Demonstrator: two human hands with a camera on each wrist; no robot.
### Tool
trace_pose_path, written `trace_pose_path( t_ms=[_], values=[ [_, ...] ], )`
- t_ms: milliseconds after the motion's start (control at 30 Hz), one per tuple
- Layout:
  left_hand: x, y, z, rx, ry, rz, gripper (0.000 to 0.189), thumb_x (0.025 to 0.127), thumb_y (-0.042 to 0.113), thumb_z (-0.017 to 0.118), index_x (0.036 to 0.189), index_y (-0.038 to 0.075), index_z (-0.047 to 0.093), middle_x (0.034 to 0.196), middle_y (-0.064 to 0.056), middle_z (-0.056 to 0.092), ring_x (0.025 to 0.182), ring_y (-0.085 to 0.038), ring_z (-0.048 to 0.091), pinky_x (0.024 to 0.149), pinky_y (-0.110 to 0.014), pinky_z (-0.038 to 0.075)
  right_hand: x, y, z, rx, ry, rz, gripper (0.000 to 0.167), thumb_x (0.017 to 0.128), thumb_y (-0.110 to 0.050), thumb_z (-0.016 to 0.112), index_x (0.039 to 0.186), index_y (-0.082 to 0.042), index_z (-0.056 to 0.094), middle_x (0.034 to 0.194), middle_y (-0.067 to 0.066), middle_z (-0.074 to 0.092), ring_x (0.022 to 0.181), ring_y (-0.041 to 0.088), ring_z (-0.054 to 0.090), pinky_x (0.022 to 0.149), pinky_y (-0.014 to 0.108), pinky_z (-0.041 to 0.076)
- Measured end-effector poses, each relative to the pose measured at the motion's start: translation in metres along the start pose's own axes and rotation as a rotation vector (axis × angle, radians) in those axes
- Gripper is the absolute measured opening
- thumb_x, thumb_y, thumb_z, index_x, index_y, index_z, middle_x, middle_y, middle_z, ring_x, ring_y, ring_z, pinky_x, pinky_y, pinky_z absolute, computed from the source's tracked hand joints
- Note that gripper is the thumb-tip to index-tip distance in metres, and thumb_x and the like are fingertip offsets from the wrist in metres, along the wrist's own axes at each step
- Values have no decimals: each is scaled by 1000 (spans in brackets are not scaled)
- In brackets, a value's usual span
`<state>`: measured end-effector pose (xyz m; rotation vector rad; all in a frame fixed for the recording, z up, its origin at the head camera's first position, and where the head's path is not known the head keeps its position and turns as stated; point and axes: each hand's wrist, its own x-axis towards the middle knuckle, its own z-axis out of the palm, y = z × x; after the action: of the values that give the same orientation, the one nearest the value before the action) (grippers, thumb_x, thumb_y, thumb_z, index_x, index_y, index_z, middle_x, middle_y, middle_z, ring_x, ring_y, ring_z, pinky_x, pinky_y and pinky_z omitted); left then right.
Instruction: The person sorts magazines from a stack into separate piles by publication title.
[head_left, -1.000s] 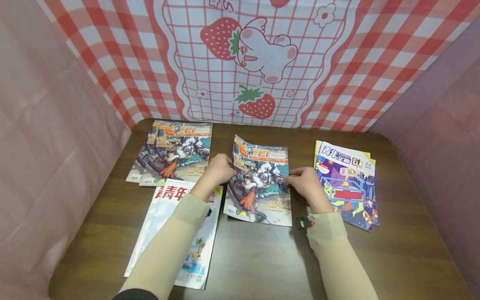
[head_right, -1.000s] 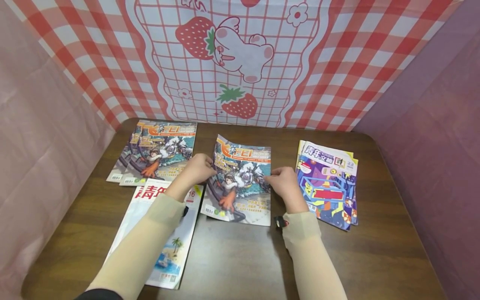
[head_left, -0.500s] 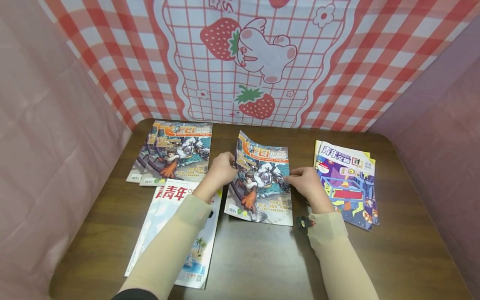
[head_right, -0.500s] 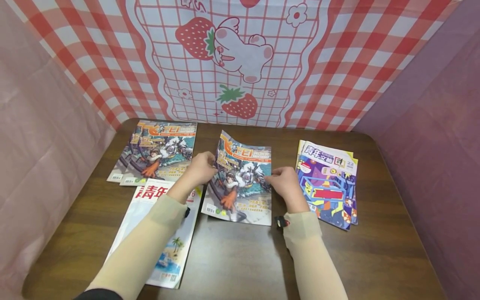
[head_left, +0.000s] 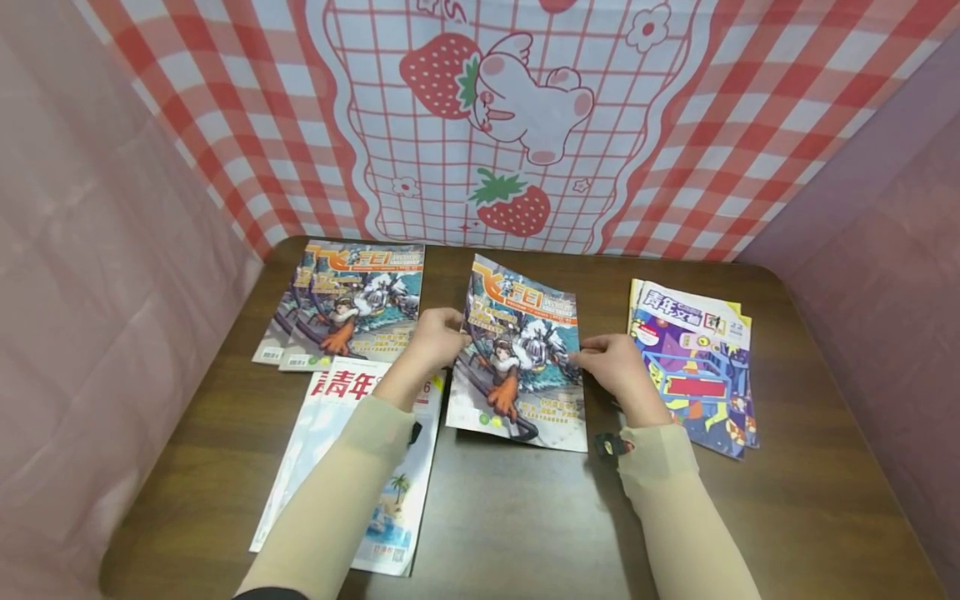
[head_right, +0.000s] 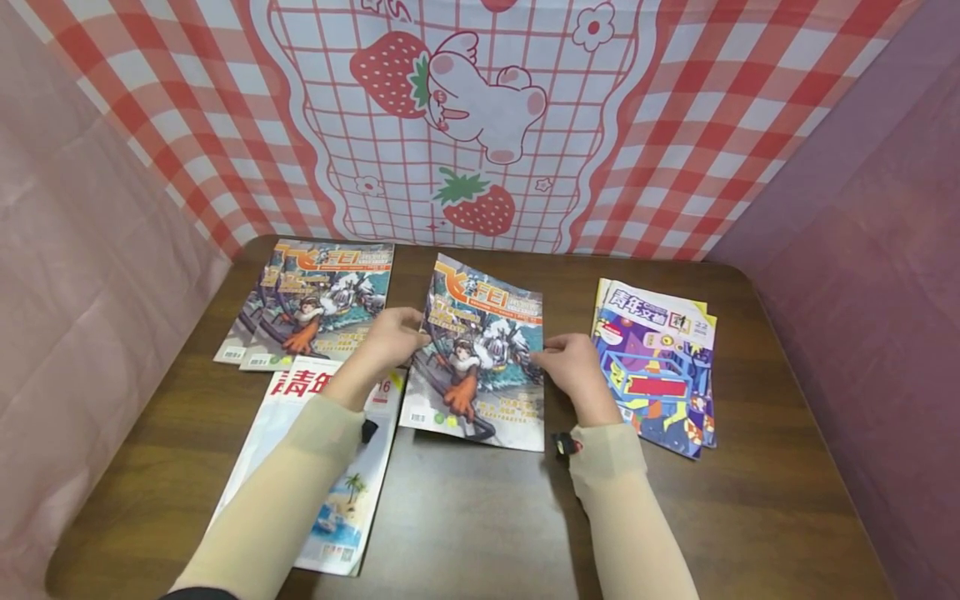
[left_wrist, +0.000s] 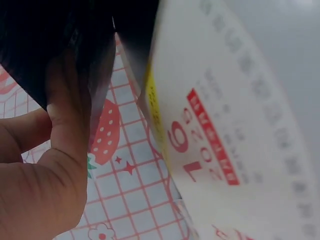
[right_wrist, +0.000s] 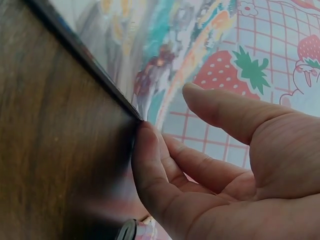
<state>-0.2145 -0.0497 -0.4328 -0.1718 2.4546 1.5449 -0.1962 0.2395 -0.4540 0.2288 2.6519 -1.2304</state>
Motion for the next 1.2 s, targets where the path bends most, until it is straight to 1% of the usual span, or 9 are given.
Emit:
trace_pose_path(
  t_ms=[133,367,500,633,767,933,1033,1067,1200],
  values=[
    [-1,-3,-3,-138,-20,-46,41,88,-5,71,128,-5,62,99,-20,67,74,-22,60,62,-31,54,0,2,0,16,-9,-3,50,92,-25,74,127,10,64,123,27,65,117,41,59,97,52,49],
    [-1,-10,-9,-271,-43,-66,41,89,-6,68,129,-6,60,92,-17,67,68,-17,57,57,-27,51,0,4,-1,81,-81,25,57,93,-32,74,133,8,61,135,27,58,123,39,54,103,53,45],
    [-2,-12,-15,-355,-55,-73,44,91,-7,66,134,-7,57,93,-17,67,66,-16,59,57,-27,53,-1,4,-1,138,-132,15,58,94,-31,75,134,8,60,131,24,61,114,33,58,98,47,48],
    [-4,-12,-23,-413,-70,-77,48,93,-7,64,139,-6,52,97,-18,67,67,-16,61,60,-28,56,-1,1,1,261,-154,0,57,94,-22,74,137,11,56,123,23,65,99,20,62,88,35,53],
    [-4,-16,-34,-400,-71,-85,50,96,-2,63,144,-3,49,107,-19,63,74,-17,62,67,-30,56,-1,-5,4,416,-167,-4,54,96,-8,71,140,14,50,123,24,65,91,10,65,83,28,56],
    [-3,-20,-52,-380,-71,-111,54,98,2,63,149,2,46,122,-19,57,79,-17,60,71,-31,54,1,-15,12,544,-179,-8,50,95,0,69,138,17,49,118,22,67,88,9,67,81,26,57],
    [-3,-20,-61,-352,-59,-112,56,98,2,64,150,2,45,115,-18,63,65,-13,58,66,-30,54,2,-24,16,552,-170,-27,49,94,1,69,137,17,51,114,20,68,87,9,67,80,25,57],
    [-3,-21,-64,-339,-51,-110,55,97,2,64,149,1,46,110,-18,64,59,-12,54,64,-30,53,3,-27,18,549,-168,-36,49,94,1,69,136,17,51,114,20,68,87,9,67,79,26,57],
    [-3,-23,-77,-288,-32,-103,54,96,2,65,148,-1,46,90,-11,65,48,-7,44,56,-26,49,4,-40,24,504,-172,-60,48,94,-2,70,136,14,54,120,25,66,92,14,67,82,31,58]
  ],
)
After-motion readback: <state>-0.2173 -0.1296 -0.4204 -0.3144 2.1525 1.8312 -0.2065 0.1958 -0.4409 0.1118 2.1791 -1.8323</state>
